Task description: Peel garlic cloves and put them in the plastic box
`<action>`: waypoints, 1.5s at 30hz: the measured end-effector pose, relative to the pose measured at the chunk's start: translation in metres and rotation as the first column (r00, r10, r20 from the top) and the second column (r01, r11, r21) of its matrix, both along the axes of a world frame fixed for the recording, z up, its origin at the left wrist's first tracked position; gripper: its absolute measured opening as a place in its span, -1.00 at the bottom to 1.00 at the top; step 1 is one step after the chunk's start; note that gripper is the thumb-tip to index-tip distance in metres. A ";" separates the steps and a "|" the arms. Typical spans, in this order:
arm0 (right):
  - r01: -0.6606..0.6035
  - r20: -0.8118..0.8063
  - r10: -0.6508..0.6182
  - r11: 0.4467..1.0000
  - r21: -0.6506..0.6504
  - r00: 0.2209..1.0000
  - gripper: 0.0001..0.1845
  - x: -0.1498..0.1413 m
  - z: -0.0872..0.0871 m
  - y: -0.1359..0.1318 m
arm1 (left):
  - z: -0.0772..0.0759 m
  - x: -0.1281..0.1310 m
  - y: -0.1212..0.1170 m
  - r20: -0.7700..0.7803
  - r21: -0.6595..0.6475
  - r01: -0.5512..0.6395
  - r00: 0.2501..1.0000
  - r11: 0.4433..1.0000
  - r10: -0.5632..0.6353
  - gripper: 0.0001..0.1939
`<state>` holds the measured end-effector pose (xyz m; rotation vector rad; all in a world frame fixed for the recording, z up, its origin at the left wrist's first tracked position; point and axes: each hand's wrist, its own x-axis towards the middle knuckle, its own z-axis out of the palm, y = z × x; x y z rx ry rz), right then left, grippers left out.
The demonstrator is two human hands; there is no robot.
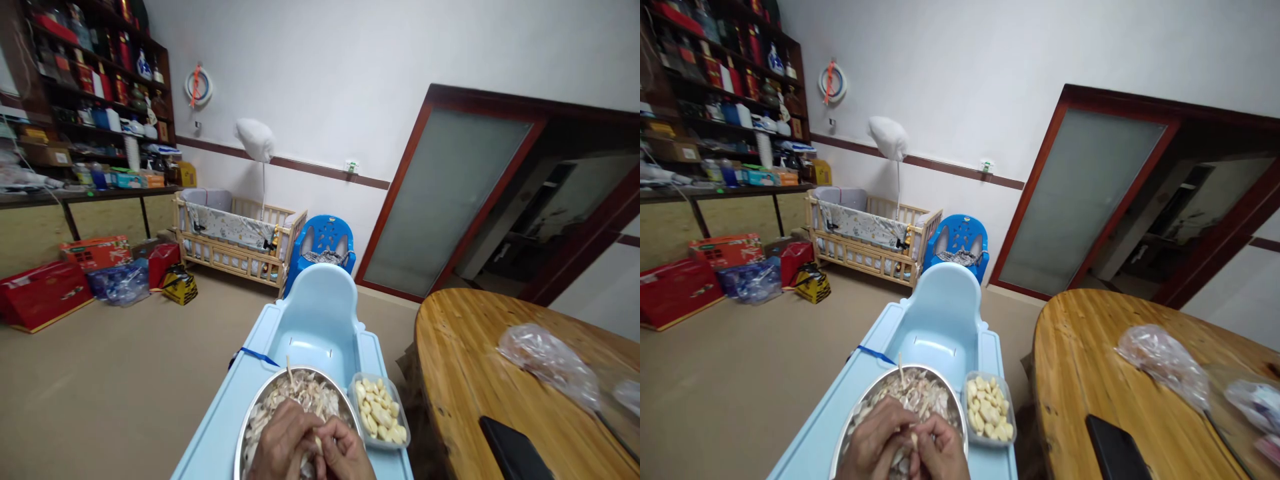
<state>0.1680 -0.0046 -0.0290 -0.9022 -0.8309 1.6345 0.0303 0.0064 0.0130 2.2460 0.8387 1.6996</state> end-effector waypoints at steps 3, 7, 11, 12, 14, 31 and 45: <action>-0.004 0.003 0.004 1.000 0.000 1.000 -0.58 -0.002 0.002 -0.001 | 0.003 0.000 -0.001 -0.018 0.011 0.002 1.000 1.000 -0.002 -0.80; 0.005 -0.012 -0.005 1.000 -0.001 1.000 -0.57 -0.003 0.001 0.000 | 0.000 0.001 -0.001 -0.018 -0.007 0.009 1.000 1.000 -0.009 -0.77; -0.022 -0.053 0.022 1.000 0.006 0.998 -0.60 -0.002 0.002 0.000 | -0.011 0.001 0.000 0.032 -0.007 -0.006 0.999 1.000 0.007 -0.78; -0.029 -0.063 0.030 1.000 0.006 0.998 -0.60 -0.001 0.003 0.000 | -0.014 0.001 0.000 0.050 -0.016 -0.010 0.999 1.000 0.011 -0.78; -0.032 -0.084 0.032 0.999 0.004 0.996 -0.63 -0.001 0.003 0.000 | -0.017 -0.002 0.002 0.058 -0.043 -0.014 0.998 0.999 0.016 -0.78; -0.036 -0.069 0.039 0.999 0.041 0.997 -0.61 -0.005 0.009 -0.003 | -0.024 -0.005 0.006 0.007 -0.152 -0.023 1.000 0.988 0.024 -0.82; 0.051 -0.051 -0.051 0.999 -0.011 0.997 -0.59 -0.013 0.023 -0.008 | -0.021 -0.006 0.008 -0.012 -0.220 0.010 1.000 0.975 -0.013 -0.83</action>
